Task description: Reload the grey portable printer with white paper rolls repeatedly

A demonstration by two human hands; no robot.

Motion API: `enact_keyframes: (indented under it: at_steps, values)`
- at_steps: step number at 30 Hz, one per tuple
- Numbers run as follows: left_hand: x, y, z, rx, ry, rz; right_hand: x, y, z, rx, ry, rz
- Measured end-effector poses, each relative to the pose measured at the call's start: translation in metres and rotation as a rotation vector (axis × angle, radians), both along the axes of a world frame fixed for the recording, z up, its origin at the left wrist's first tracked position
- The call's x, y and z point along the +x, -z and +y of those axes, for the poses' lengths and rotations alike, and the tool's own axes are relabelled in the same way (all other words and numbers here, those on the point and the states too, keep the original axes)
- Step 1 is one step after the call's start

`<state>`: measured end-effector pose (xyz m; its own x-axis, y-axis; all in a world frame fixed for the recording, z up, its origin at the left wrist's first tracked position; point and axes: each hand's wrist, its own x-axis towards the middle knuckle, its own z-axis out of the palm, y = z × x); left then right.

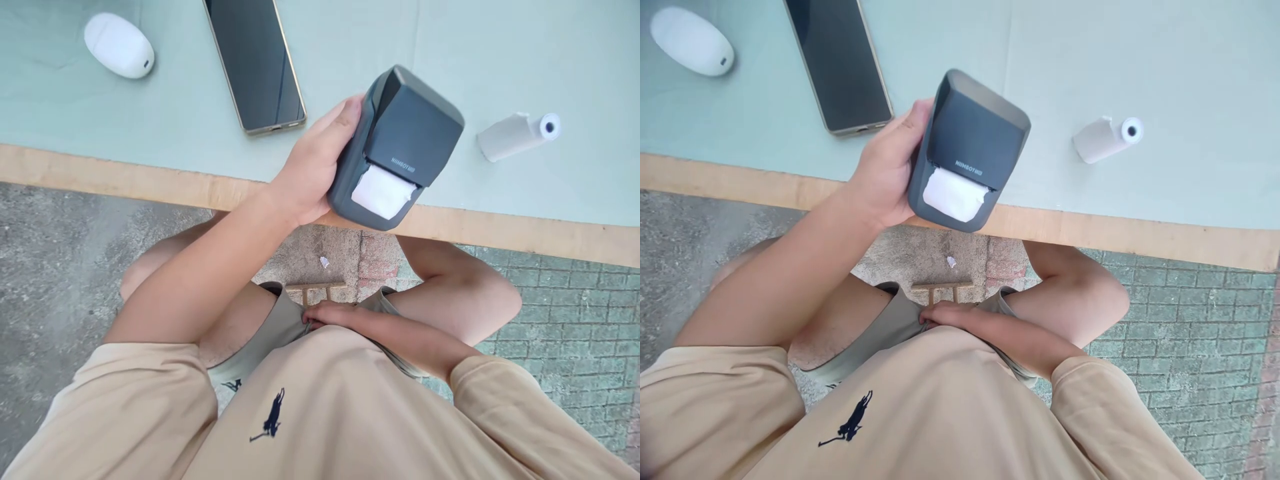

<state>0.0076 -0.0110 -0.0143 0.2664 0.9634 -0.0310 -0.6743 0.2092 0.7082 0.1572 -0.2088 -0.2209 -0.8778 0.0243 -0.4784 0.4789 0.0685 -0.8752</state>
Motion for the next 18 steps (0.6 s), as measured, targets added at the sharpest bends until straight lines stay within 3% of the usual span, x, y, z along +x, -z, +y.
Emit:
enact_keyframes:
  at_steps: [8, 13, 18]
  values:
    - [0.003, 0.007, 0.002, 0.059, -0.077, 0.059, -0.009, 0.005, -0.010, -0.107, -0.078, 0.005]
    - [0.002, 0.007, -0.001, 0.140, -0.071, 0.067, -0.023, 0.016, -0.013, -0.088, -0.047, -0.062]
    - [0.000, 0.000, -0.001, 0.125, -0.060, 0.141, -0.026, 0.034, -0.005, -0.037, -0.028, -0.154]
